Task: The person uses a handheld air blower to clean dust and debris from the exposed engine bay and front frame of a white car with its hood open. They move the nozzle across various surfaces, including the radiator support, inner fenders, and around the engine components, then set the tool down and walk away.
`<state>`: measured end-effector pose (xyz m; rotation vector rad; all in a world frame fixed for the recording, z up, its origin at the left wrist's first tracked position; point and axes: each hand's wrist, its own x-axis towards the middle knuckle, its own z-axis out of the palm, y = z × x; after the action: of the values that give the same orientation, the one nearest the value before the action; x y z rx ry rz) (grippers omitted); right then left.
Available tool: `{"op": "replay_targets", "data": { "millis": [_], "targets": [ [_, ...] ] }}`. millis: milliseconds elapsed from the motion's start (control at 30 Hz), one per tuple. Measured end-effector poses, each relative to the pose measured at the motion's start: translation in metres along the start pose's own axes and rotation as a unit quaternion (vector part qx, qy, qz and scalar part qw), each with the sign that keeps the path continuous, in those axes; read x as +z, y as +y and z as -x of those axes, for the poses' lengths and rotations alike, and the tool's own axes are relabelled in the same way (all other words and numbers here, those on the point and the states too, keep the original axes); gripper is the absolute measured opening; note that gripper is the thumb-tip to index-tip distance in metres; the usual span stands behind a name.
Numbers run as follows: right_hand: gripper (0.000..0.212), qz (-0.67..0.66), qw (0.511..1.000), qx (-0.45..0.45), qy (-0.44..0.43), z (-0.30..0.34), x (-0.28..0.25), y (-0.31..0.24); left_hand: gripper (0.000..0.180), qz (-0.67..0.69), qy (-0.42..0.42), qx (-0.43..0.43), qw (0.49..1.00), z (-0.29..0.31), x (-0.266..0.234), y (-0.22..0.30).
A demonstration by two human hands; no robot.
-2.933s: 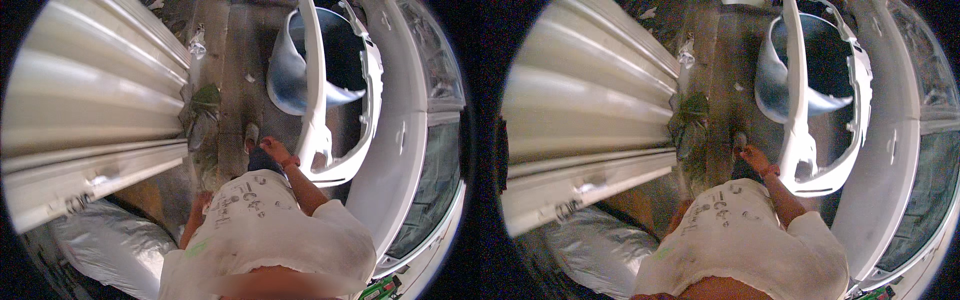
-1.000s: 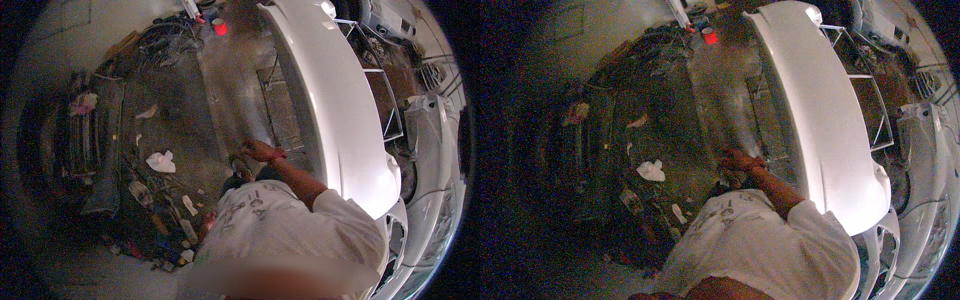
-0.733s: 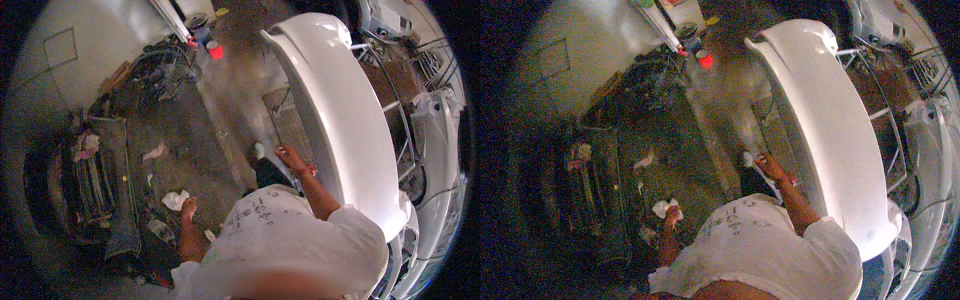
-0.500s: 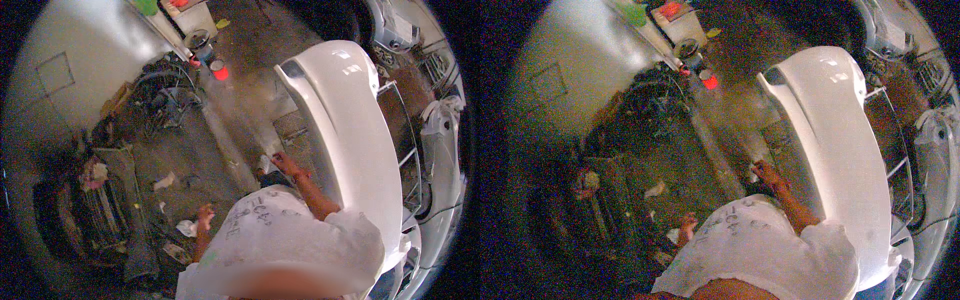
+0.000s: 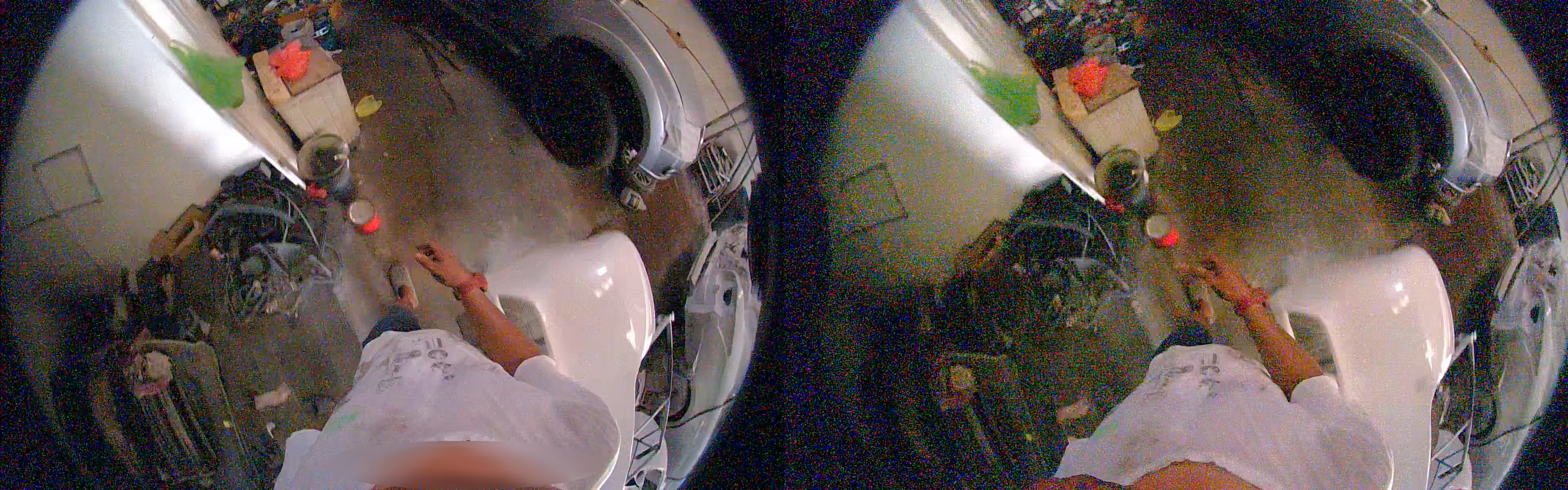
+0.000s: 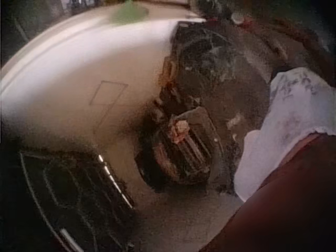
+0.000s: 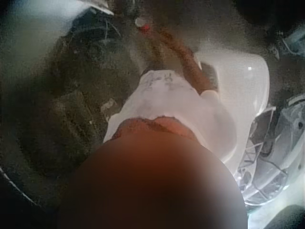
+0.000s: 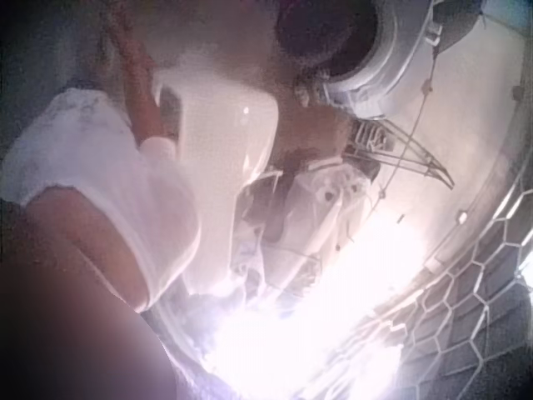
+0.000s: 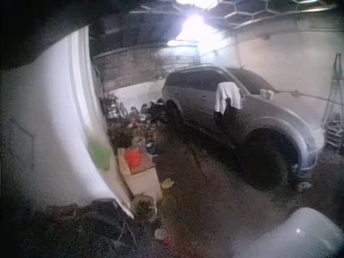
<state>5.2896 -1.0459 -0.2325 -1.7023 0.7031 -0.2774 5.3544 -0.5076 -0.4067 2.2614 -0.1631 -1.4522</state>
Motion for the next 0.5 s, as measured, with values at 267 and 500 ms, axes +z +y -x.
{"op": "replay_targets", "data": {
  "millis": [267,500],
  "targets": [
    [0.053,-0.065,0.978,0.143,0.14,-0.115,-0.12,0.051,0.026,-0.087,-0.02,0.117,0.989,-0.251,-0.21,0.317],
    [0.047,-0.166,0.915,0.248,0.271,-0.249,-0.214,0.135,0.024,-0.034,0.022,0.319,0.947,-0.42,-0.295,0.666]
  ]
}}
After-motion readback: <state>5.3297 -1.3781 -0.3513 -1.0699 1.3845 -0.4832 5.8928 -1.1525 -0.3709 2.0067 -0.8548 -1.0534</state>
